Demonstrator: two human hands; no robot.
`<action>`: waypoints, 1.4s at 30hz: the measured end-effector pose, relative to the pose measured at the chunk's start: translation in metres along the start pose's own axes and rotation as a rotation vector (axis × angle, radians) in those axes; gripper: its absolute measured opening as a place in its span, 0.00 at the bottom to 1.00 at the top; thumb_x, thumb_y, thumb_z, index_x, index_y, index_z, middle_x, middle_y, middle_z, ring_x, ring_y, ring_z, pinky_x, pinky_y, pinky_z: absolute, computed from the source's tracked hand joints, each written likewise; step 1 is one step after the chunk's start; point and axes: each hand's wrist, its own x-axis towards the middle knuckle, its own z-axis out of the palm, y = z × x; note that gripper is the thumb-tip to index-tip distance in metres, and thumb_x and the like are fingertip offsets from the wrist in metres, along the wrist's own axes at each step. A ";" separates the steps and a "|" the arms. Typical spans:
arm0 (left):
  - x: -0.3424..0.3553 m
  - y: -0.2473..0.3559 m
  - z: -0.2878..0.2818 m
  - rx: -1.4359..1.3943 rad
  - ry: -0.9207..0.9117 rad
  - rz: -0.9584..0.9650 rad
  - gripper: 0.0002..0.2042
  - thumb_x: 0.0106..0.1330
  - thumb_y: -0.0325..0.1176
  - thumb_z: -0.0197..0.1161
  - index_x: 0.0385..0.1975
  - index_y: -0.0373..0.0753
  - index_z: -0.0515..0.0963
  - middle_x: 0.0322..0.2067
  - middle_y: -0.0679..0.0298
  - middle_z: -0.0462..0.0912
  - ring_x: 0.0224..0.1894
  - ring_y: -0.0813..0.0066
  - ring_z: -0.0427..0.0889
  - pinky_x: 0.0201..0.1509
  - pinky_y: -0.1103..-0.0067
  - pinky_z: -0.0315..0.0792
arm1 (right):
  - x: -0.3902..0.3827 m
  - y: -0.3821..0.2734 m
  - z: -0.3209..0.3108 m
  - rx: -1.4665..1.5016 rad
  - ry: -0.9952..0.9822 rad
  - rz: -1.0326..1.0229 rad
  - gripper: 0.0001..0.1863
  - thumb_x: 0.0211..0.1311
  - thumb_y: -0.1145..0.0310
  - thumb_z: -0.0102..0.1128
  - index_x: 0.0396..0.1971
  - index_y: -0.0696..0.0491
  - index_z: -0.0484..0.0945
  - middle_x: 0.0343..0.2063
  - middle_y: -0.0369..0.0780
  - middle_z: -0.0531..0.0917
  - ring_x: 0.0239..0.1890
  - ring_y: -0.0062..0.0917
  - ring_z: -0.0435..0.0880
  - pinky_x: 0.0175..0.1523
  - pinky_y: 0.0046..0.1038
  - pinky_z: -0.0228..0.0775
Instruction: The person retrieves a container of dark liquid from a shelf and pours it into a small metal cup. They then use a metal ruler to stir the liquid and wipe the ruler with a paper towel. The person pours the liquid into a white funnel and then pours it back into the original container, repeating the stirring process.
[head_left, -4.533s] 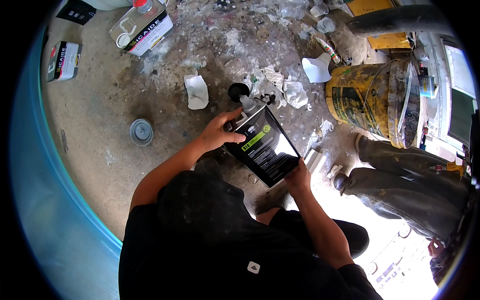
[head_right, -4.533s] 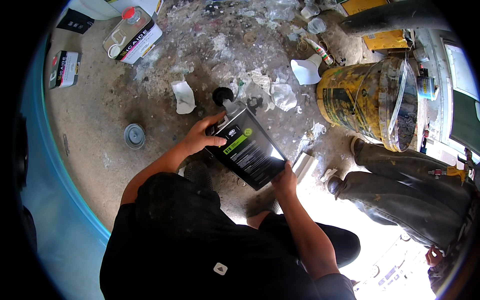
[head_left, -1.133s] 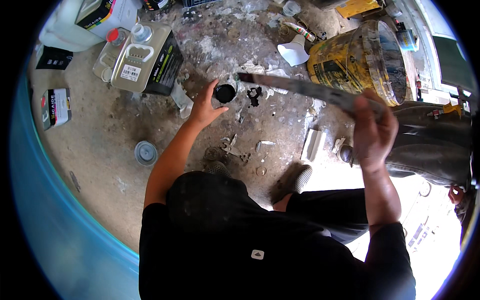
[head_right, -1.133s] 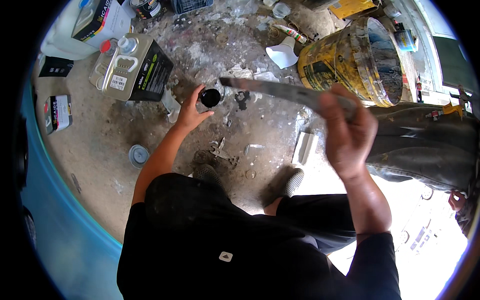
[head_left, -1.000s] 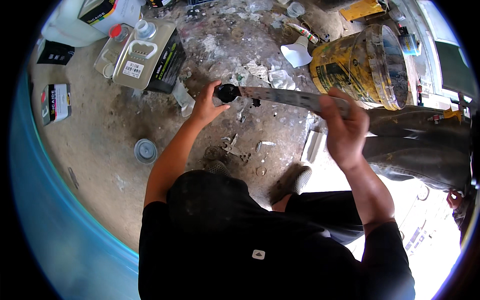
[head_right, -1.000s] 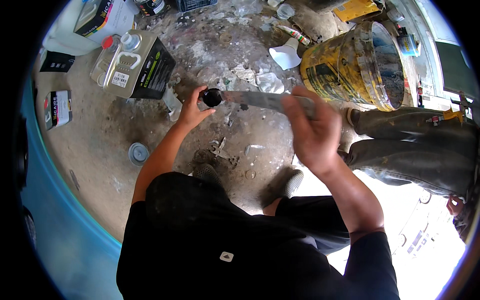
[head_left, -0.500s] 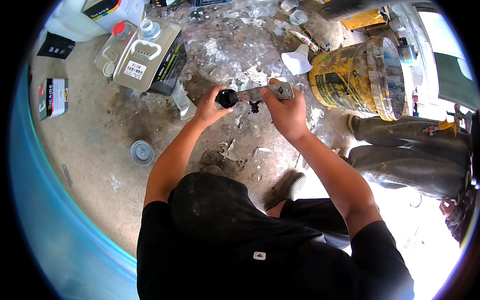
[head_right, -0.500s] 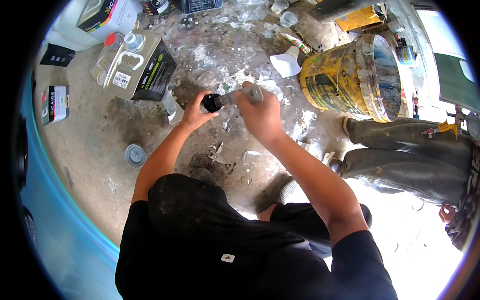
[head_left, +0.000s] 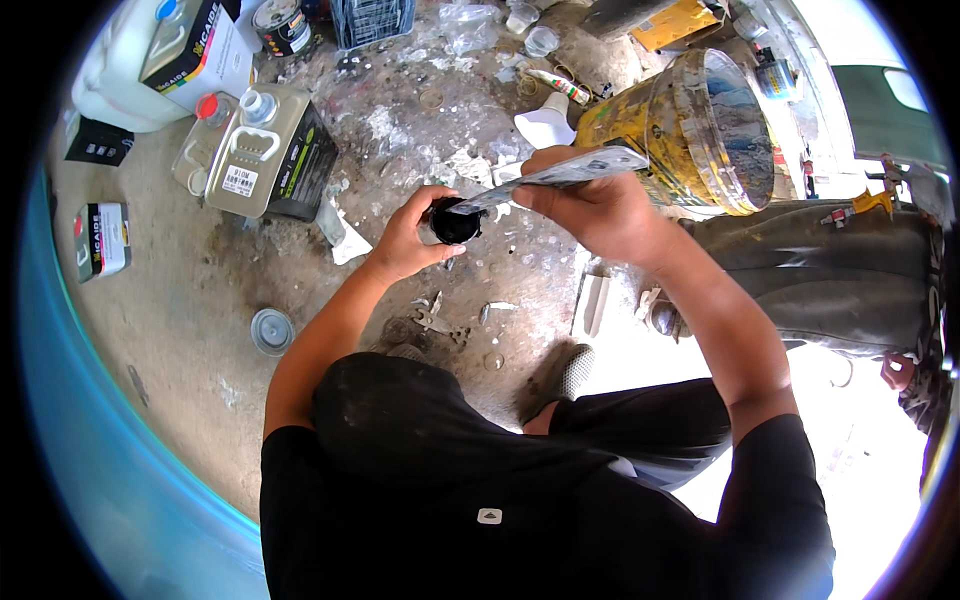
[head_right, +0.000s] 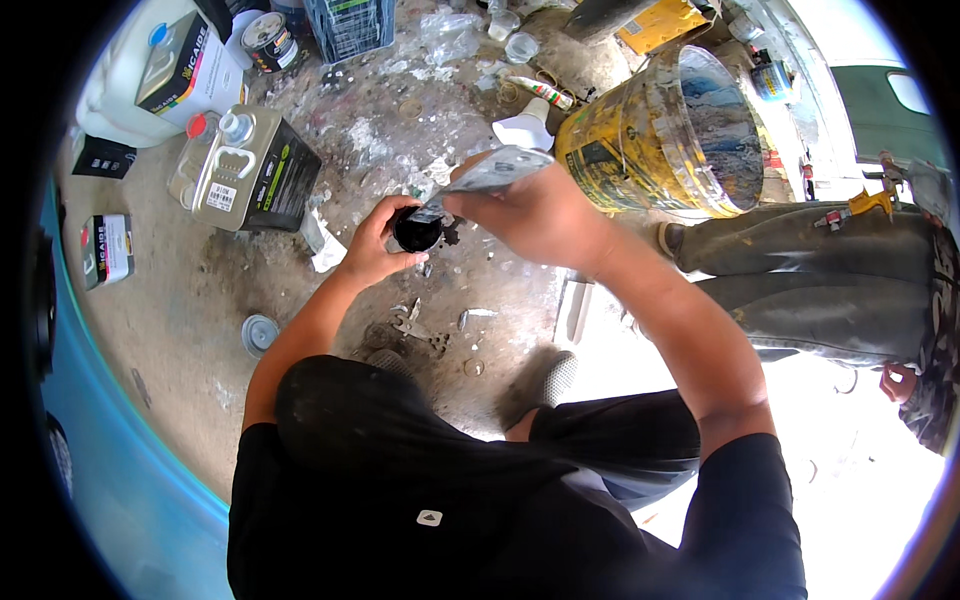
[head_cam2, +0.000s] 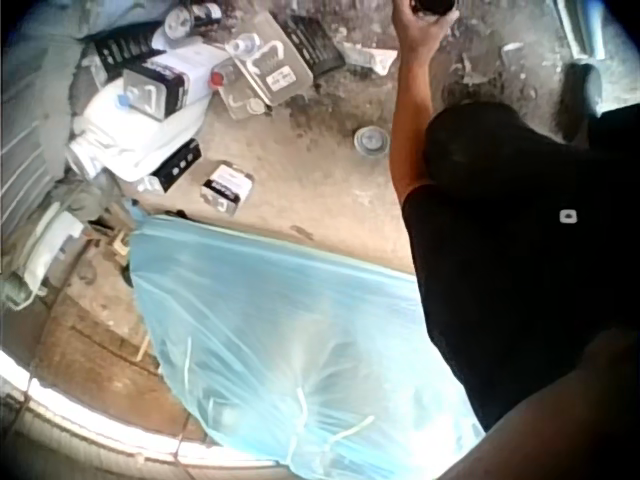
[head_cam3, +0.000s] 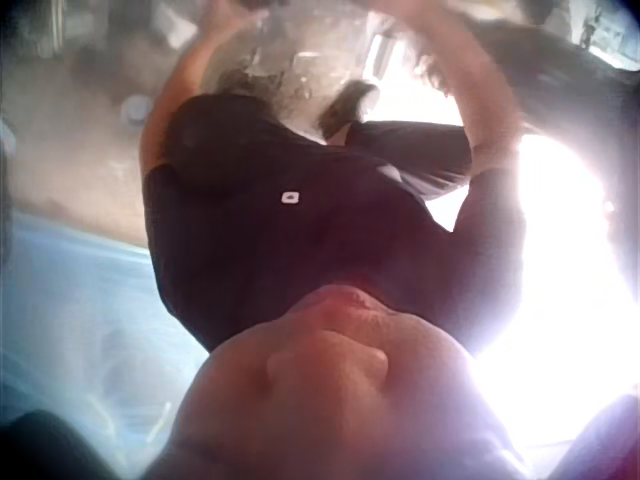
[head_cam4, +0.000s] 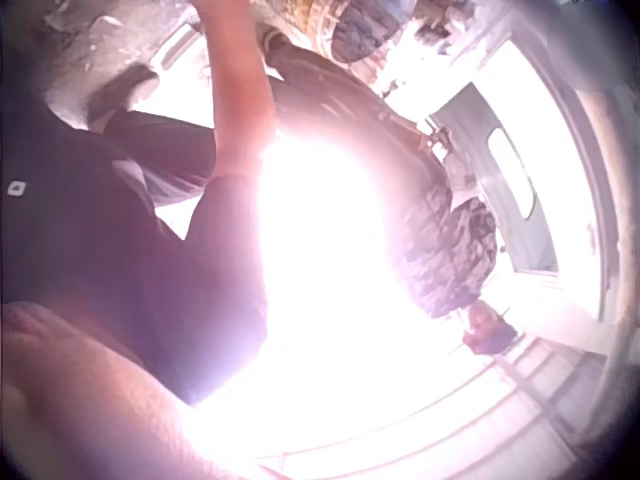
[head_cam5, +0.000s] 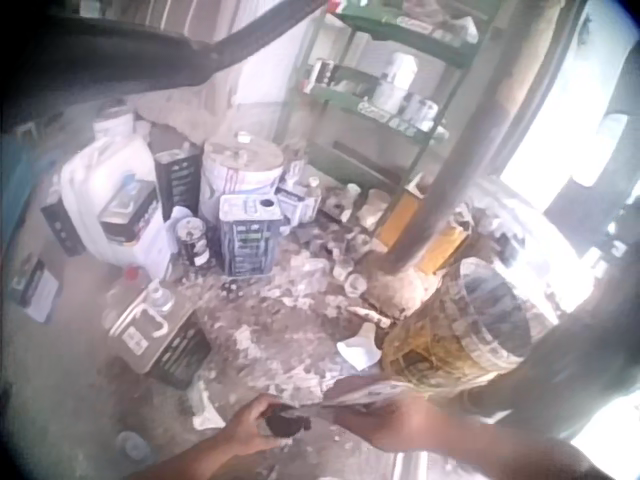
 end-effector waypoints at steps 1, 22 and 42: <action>0.003 0.009 0.003 0.002 -0.021 0.009 0.36 0.49 0.22 0.81 0.61 0.41 0.72 0.53 0.66 0.79 0.56 0.75 0.79 0.62 0.76 0.74 | -0.002 -0.002 -0.012 -0.075 -0.041 -0.093 0.10 0.72 0.72 0.67 0.48 0.59 0.81 0.33 0.31 0.82 0.34 0.12 0.76 0.37 0.20 0.70; 0.012 0.047 0.048 -0.103 -0.107 0.021 0.39 0.50 0.18 0.79 0.64 0.38 0.68 0.58 0.63 0.74 0.64 0.71 0.74 0.70 0.72 0.68 | -0.067 -0.041 -0.047 -0.055 0.129 0.020 0.07 0.73 0.74 0.65 0.45 0.60 0.82 0.34 0.34 0.83 0.35 0.15 0.77 0.41 0.21 0.73; 0.013 0.053 0.061 -0.079 -0.054 0.064 0.39 0.49 0.17 0.79 0.63 0.38 0.69 0.57 0.64 0.73 0.63 0.72 0.74 0.70 0.73 0.69 | -0.057 -0.046 -0.039 -0.067 0.472 -0.059 0.08 0.67 0.72 0.65 0.30 0.61 0.85 0.18 0.41 0.83 0.19 0.23 0.80 0.27 0.29 0.70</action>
